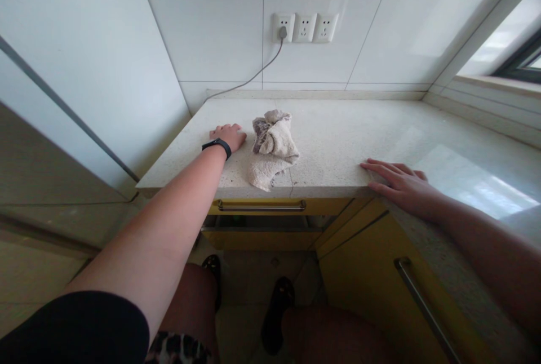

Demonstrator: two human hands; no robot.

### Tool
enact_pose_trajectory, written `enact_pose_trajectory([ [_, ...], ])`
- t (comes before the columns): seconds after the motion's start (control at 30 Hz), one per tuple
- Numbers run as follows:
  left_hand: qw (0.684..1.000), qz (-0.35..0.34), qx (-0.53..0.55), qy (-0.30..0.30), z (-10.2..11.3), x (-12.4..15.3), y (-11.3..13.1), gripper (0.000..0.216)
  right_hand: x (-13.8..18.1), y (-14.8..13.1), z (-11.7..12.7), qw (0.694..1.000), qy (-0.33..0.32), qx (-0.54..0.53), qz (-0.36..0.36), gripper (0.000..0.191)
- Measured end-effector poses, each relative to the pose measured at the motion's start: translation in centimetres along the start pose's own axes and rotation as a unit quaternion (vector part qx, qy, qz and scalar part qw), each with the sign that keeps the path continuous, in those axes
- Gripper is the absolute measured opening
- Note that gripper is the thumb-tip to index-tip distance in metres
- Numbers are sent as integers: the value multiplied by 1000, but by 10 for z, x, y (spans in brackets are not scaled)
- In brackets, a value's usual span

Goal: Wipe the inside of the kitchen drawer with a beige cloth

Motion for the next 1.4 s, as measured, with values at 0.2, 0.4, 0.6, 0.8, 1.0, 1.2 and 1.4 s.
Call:
enact_pose_trajectory([
  [0.2,1000,4,-7,-7,2,2,1,57,-2,4,-2,1000,13,-6,3,73],
  [0.4,1000,2,-11,-7,3,4,2,58,-2,3,-2,1000,19,-4,6,73],
  [0.6,1000,2,-15,-2,3,4,1,57,-2,2,-2,1000,22,1,13,73],
  [0.8,1000,-2,-18,0,2,2,1,56,0,-1,-2,1000,19,6,12,71],
  [1.0,1000,-13,-15,-4,3,2,2,56,-1,6,-6,1000,19,16,3,73],
  [1.2,999,-35,-6,-6,6,3,2,51,-3,11,-11,1000,23,19,2,73],
  [1.4,999,-34,0,-10,4,0,0,51,-2,12,-12,999,22,26,-2,73],
])
Point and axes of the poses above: each hand's wrist, its own x-axis away from the middle knuckle, its own z-axis out of the back of the hand, y = z × x, the point moved 10 cm from there along -x, towards the middle knuckle, and after that the axes turned 13 degrees about z, right-handed, at the moved point
